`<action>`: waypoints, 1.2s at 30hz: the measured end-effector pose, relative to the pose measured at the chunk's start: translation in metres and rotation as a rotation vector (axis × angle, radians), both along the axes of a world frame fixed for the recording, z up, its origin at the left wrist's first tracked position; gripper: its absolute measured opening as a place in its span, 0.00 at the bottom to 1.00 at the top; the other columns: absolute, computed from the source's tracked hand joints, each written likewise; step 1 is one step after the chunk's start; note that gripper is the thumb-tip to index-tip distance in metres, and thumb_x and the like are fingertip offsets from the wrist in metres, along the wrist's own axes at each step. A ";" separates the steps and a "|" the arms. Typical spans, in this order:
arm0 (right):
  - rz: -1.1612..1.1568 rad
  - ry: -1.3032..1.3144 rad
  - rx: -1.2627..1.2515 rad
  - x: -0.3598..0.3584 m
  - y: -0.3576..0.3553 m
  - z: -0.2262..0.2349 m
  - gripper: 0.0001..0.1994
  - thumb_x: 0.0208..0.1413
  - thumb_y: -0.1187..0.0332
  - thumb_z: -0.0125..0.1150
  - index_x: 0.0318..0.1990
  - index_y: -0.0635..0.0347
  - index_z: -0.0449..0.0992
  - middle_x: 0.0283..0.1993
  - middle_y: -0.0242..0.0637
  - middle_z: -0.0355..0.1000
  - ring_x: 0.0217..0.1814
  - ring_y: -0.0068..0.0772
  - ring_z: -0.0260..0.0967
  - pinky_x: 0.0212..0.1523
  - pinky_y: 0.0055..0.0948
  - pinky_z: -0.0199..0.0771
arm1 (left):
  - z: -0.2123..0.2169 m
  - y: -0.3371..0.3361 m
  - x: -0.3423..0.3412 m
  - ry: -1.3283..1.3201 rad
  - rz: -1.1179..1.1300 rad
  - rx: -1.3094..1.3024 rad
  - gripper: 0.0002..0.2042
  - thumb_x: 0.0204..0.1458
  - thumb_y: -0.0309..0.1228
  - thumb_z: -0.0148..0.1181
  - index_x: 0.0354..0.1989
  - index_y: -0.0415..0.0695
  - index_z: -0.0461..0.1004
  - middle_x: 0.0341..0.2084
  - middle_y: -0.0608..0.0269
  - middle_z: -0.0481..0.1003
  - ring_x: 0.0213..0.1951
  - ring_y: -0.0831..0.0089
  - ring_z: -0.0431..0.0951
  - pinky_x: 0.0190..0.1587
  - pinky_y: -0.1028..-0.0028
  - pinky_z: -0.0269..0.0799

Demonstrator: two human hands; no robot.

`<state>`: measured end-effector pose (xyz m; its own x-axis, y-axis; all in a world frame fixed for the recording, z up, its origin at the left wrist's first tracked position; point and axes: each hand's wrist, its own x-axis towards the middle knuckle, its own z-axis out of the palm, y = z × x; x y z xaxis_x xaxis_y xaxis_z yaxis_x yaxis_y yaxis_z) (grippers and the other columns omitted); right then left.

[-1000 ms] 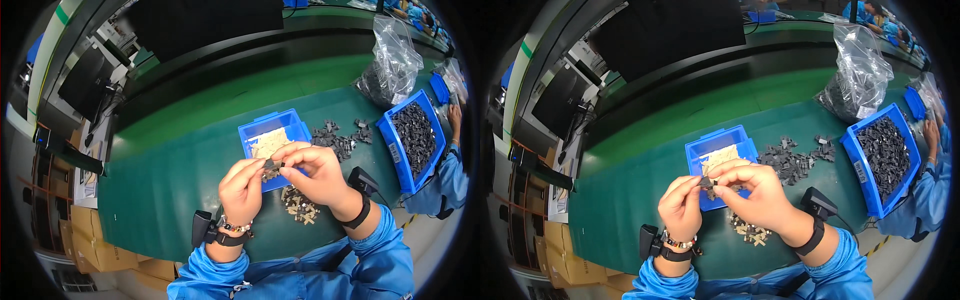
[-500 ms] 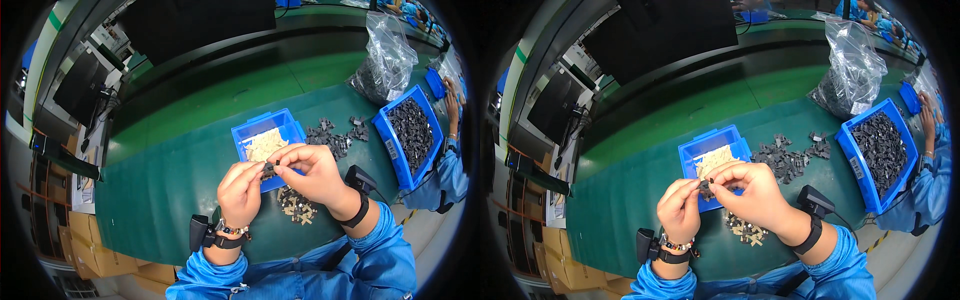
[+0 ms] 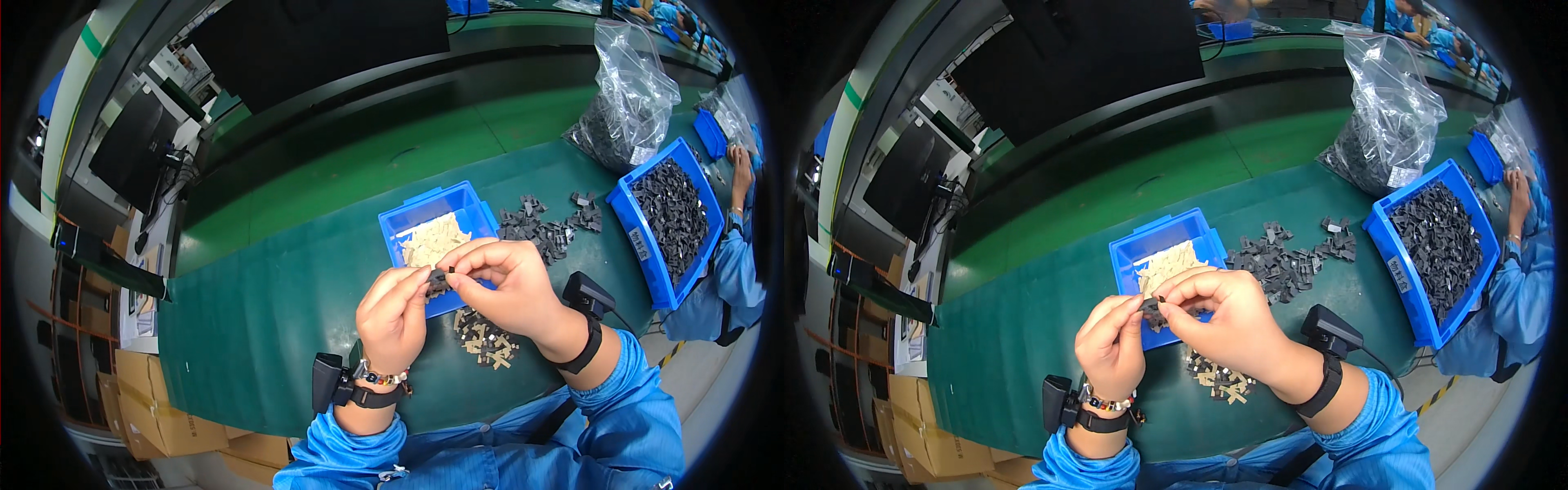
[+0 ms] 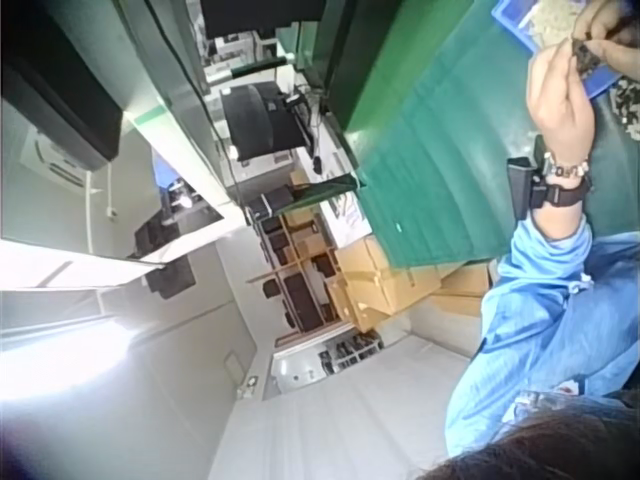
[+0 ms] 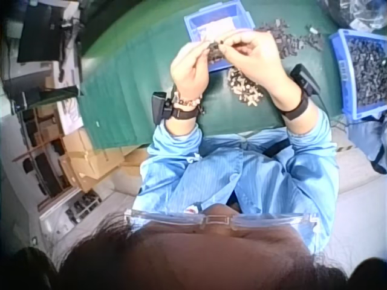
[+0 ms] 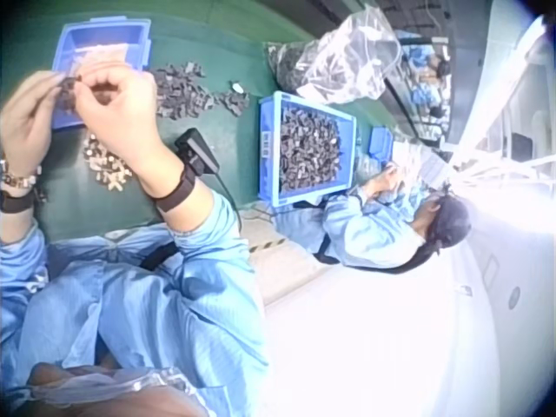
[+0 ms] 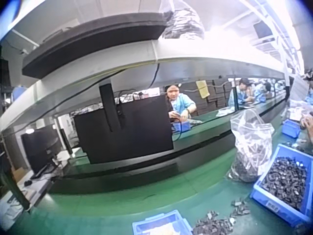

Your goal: Assembling small plastic and metal components at a manufacturing workstation.

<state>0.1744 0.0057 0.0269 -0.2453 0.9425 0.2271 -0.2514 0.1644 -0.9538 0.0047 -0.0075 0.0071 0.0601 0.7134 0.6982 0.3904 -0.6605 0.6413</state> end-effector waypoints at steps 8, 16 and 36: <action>-0.014 -0.021 0.033 0.000 0.003 -0.003 0.03 0.52 0.81 0.63 0.33 0.73 0.78 0.42 0.44 0.77 0.42 0.27 0.77 0.44 0.24 0.80 | 0.001 0.000 0.000 -0.006 0.008 -0.038 0.08 0.54 0.16 0.58 0.42 0.34 0.78 0.31 0.52 0.78 0.31 0.71 0.79 0.34 0.76 0.74; -0.030 -0.007 0.004 -0.001 0.001 -0.006 0.03 0.52 0.80 0.64 0.33 0.72 0.79 0.41 0.45 0.77 0.40 0.28 0.78 0.43 0.24 0.81 | 0.001 -0.003 0.001 0.005 0.024 -0.015 0.08 0.53 0.16 0.59 0.41 0.33 0.79 0.31 0.52 0.79 0.31 0.70 0.79 0.33 0.77 0.74; 0.104 0.125 -0.210 0.005 0.002 0.001 0.04 0.52 0.80 0.65 0.34 0.73 0.79 0.37 0.41 0.78 0.38 0.23 0.77 0.41 0.21 0.80 | 0.000 -0.005 0.000 -0.038 -0.020 0.032 0.07 0.52 0.16 0.60 0.39 0.35 0.80 0.28 0.56 0.80 0.30 0.71 0.79 0.50 0.65 0.66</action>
<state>0.1790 0.0072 0.0277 -0.3259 0.9432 0.0643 -0.3748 -0.0665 -0.9247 0.0043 -0.0125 0.0072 0.0476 0.6893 0.7229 0.3527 -0.6887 0.6335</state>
